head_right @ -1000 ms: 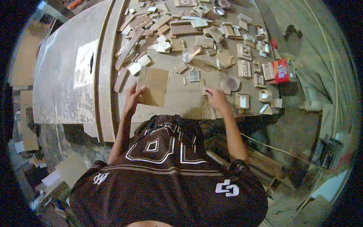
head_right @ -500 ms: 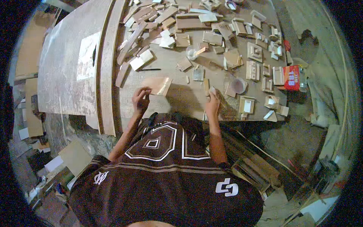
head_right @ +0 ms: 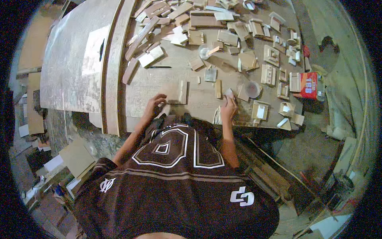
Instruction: Inspecting, sorting, and cleaning small wood scraps on a workbench.
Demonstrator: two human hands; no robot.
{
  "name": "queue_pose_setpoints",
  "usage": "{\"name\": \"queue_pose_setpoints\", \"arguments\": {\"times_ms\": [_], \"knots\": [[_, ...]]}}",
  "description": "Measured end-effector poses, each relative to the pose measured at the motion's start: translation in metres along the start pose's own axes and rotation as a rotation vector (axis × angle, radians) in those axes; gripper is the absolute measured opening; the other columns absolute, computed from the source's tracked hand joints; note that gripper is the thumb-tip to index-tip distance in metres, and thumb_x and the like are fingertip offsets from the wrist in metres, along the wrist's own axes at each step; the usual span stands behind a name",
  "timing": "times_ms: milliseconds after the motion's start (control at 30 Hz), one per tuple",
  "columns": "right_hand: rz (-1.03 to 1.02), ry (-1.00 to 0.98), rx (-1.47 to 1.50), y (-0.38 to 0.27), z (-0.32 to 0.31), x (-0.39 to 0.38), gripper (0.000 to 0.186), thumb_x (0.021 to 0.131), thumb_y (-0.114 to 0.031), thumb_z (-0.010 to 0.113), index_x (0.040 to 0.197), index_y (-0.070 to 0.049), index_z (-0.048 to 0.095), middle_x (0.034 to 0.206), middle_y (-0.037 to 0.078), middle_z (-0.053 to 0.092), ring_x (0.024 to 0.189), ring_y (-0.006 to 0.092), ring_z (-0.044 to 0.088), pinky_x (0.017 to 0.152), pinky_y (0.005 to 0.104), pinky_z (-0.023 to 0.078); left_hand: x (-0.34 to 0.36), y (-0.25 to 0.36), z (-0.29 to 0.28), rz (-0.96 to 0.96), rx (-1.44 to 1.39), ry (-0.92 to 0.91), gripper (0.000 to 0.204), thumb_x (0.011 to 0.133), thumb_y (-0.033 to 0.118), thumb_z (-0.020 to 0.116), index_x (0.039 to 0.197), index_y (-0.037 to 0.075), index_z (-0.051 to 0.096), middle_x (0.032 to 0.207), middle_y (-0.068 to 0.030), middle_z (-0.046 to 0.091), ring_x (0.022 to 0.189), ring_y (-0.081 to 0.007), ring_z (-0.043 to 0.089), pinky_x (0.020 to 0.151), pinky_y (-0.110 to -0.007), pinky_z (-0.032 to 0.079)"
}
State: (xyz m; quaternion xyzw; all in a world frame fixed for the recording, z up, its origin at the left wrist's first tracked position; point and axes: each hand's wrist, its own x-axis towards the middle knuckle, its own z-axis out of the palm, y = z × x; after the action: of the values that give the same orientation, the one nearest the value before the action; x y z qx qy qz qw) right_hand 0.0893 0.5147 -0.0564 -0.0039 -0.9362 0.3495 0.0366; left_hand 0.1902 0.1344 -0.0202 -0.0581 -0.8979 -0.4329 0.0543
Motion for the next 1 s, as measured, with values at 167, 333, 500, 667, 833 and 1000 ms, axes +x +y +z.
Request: {"name": "queue_pose_setpoints", "arguments": {"times_ms": [167,333,500,667,833,1000], "knots": [[-0.224,0.052,-0.001,-0.043,-0.010,-0.004,0.023,0.092,-0.008,0.057,0.110,-0.004,0.070,0.114,0.018,0.069,0.102,0.0374,0.067,0.087,0.0424,0.052,0.010,-0.026,-0.011,-0.285,0.217,0.342,0.036,0.095,0.004,0.053,0.130,0.000,0.057,0.124,-0.0235,0.060,0.107,-0.0412,0.061,0.088,-0.044,0.052],[-0.357,-0.197,0.115,-0.121,0.019,-0.027,0.033,0.086,0.001,0.053,0.115,-0.004,0.067,0.115,0.018,0.069,0.105,0.0381,0.066,0.089,0.0452,0.051,0.054,-0.068,-0.001,-0.085,0.131,-0.047,0.049,0.086,0.003,0.057,0.135,0.008,0.056,0.128,-0.0204,0.059,0.115,-0.0392,0.057,0.093,-0.043,0.050],[-0.658,-0.190,0.249,-0.107,0.126,-0.048,0.031,0.084,-0.003,0.054,0.113,-0.001,0.066,0.127,0.020,0.063,0.120,0.0396,0.058,0.100,0.0459,0.047,0.055,-0.078,0.006,-0.069,0.048,0.028,0.006,0.072,0.016,0.072,0.071,0.010,0.074,0.070,-0.0161,0.063,0.072,-0.0365,0.063,0.069,-0.046,0.051],[-0.787,-0.648,-0.196,-0.122,0.153,-0.096,0.032,0.080,0.000,0.054,0.110,-0.003,0.067,0.123,0.021,0.064,0.123,0.0362,0.057,0.104,0.0449,0.045,0.063,-0.098,0.004,0.189,0.066,-0.001,0.016,0.065,0.022,0.078,0.069,0.008,0.072,0.071,-0.0184,0.062,0.068,-0.0379,0.061,0.061,-0.045,0.048],[-0.382,-0.194,0.163,-0.117,0.140,-0.065,0.030,0.079,-0.004,0.051,0.105,0.000,0.067,0.116,0.020,0.065,0.115,0.0358,0.060,0.106,0.0429,0.045,0.060,-0.102,0.013,-0.187,0.052,-0.018,0.017,0.066,0.018,0.075,0.068,0.002,0.070,0.070,-0.0218,0.063,0.068,-0.0401,0.063,0.059,-0.046,0.049],[-0.945,-0.540,-0.168,-0.105,0.153,-0.095,0.032,0.078,-0.001,0.053,0.107,-0.003,0.067,0.113,0.018,0.066,0.111,0.0351,0.061,0.105,0.0431,0.046,0.068,-0.098,0.015,-0.172,0.238,0.036,0.020,0.062,0.020,0.077,0.065,0.001,0.071,0.066,-0.0222,0.063,0.063,-0.0387,0.066,0.059,-0.043,0.054]]}}
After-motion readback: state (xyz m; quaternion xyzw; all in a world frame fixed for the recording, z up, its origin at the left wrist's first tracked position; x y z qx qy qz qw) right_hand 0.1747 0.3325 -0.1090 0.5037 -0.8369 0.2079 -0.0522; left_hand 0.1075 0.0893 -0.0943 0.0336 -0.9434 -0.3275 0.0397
